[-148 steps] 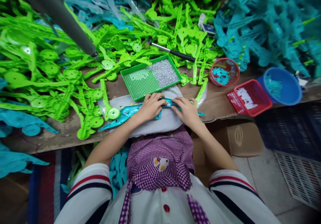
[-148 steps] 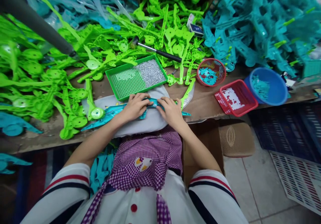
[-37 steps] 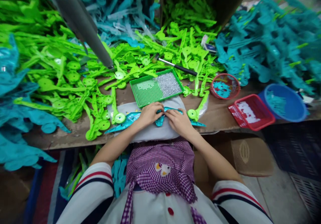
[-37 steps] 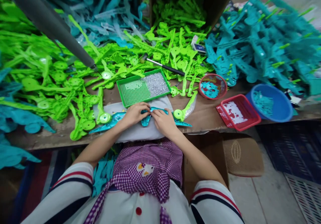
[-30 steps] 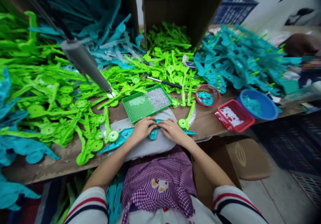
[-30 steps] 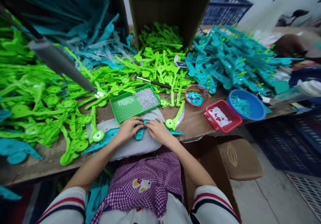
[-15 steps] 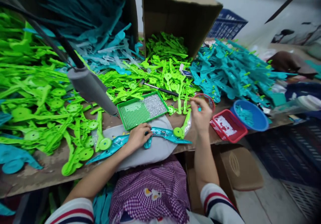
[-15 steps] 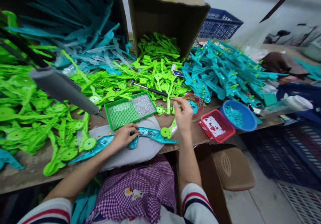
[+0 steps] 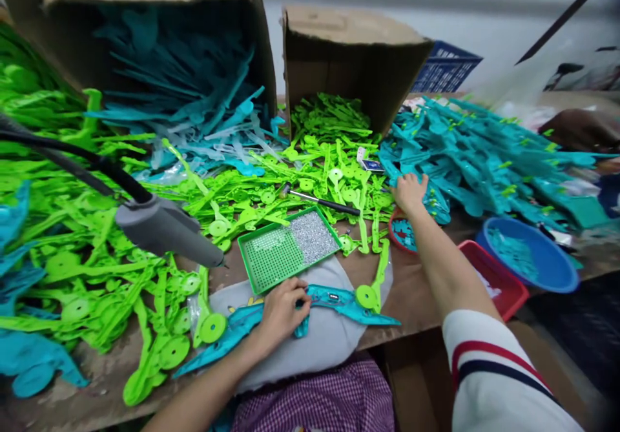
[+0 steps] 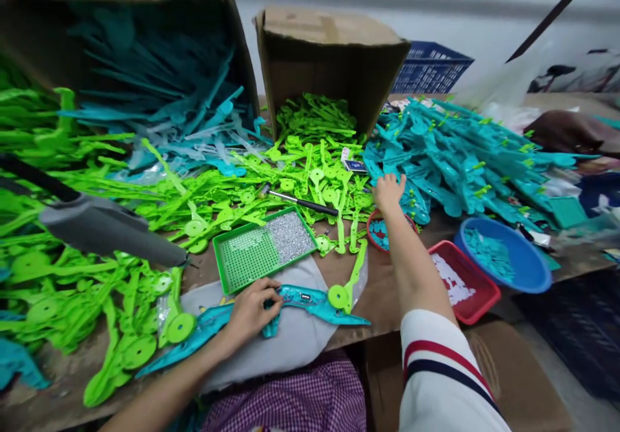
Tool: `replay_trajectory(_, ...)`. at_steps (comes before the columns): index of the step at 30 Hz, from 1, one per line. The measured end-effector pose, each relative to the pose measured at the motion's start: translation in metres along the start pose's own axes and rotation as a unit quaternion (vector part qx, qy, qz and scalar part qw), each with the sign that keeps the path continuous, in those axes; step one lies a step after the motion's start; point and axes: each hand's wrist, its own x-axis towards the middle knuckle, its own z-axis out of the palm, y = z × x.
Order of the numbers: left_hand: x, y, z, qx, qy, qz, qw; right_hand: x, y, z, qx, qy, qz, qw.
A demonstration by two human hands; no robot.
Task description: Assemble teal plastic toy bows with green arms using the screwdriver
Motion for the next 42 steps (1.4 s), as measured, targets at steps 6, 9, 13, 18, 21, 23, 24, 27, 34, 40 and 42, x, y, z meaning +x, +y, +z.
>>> replay_trajectory(6,-0.004,-0.006,0.006,-0.01,0.016,0.028,0.999,0.022,0.016,-0.029,0.005,0.07,0.018,0.997)
replay_trajectory(9,-0.005,-0.006,0.007,-0.01,0.02,0.029,0.999,0.036,0.016,-0.056,0.039,0.102,-0.017,0.994)
replay_trajectory(13,-0.004,-0.005,0.004,-0.013,0.008,0.024,1.0,0.037,0.012,-0.088,0.105,0.143,-0.072,0.981)
replay_trajectory(18,-0.003,-0.004,0.001,-0.023,-0.004,0.019,1.0,0.003,0.014,-0.122,0.071,0.21,-0.024,0.975)
replay_trajectory(21,-0.003,-0.004,0.0,-0.024,-0.003,0.024,0.999,-0.02,0.024,-0.131,0.059,0.231,0.067,0.969)
replay_trajectory(23,-0.003,-0.005,0.0,-0.021,-0.002,0.031,0.999,-0.035,0.034,-0.131,0.068,0.244,0.15,0.956)
replay_trajectory(24,-0.003,-0.005,0.0,-0.019,0.0,0.034,0.999,-0.044,0.041,-0.129,0.077,0.253,0.189,0.946)
replay_trajectory(27,-0.004,-0.007,0.001,-0.008,0.005,0.049,0.999,-0.076,0.061,-0.122,0.135,0.293,0.243,0.915)
replay_trajectory(34,-0.008,-0.001,-0.001,0.103,0.041,0.109,0.988,-0.183,0.03,-0.119,0.352,0.394,0.3,0.794)
replay_trajectory(40,-0.017,0.018,0.004,0.252,-0.012,0.112,0.961,-0.245,-0.089,-0.104,0.589,0.28,0.391,0.649)
replay_trajectory(42,-0.019,0.022,0.006,0.259,-0.011,0.103,0.96,-0.243,-0.113,-0.107,0.629,0.252,0.377,0.631)
